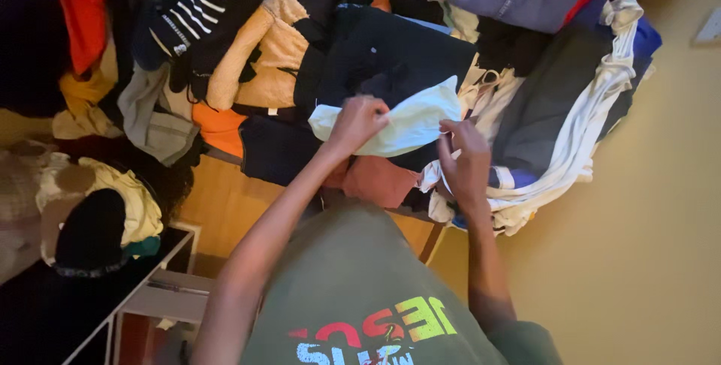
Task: The person sorts through a pile of mixed clothing on a table, picking up items one by one, folding them, and placing them into a nearby drawer. The person handles socks, underwear, and small garments, repeatedly moving between the pile and the drawer.
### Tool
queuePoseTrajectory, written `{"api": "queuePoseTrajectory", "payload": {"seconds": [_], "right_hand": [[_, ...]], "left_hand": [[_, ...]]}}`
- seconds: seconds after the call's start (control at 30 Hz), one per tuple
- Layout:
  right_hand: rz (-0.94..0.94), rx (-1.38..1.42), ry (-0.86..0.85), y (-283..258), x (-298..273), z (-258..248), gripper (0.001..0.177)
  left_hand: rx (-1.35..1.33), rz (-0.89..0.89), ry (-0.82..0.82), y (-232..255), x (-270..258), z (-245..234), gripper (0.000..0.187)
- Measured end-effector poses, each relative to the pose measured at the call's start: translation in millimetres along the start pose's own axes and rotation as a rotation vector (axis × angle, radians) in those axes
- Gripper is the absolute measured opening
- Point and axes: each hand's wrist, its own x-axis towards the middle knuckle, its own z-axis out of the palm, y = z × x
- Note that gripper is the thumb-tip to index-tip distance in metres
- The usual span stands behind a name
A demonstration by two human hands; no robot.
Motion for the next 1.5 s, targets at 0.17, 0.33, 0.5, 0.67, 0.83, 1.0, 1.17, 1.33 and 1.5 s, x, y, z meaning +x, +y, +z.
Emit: {"api": "queuePoseTrajectory", "payload": {"seconds": [0.17,0.33,0.5,0.67,0.83,1.0,1.17,1.33,1.5], "right_hand": [[-0.082,0.400,-0.108,-1,2,51,0.088],[0.113,1.015,-0.465,8,-20,71,0.066],[0.431,1.071,-0.544,5,-21,93,0.034],[0.304,1.056,-0.491,-8,-27,95,0.028],[0.376,1.135,-0.440,-31,-37,87,0.034],[0.593,1.223,-0.546,-54,-41,105,0.040],[0.633,1.213,-0.535,-34,-57,103,0.043],[0.602,1.182,-0.541,3,-67,79,0.038],[0.538,1.096,-0.567,25,-71,56,0.036]], "left_hand": [[-0.572,0.044,-0.277,18,-16,-6,0.027],[-0.794,0.083,-0.330,41,-48,-24,0.025],[-0.689,-0.052,-0.233,59,-78,-66,0.018],[-0.255,-0.173,0.158,45,-110,-99,0.020],[-0.642,-0.211,0.191,15,-142,-79,0.037],[-1.682,-0.649,-0.116,-15,-154,-7,0.064],[-1.650,-0.629,0.176,-47,-116,41,0.070],[-1.083,-0.656,0.115,-33,-74,52,0.051],[-0.702,-0.602,0.000,-9,-71,51,0.036]]}}
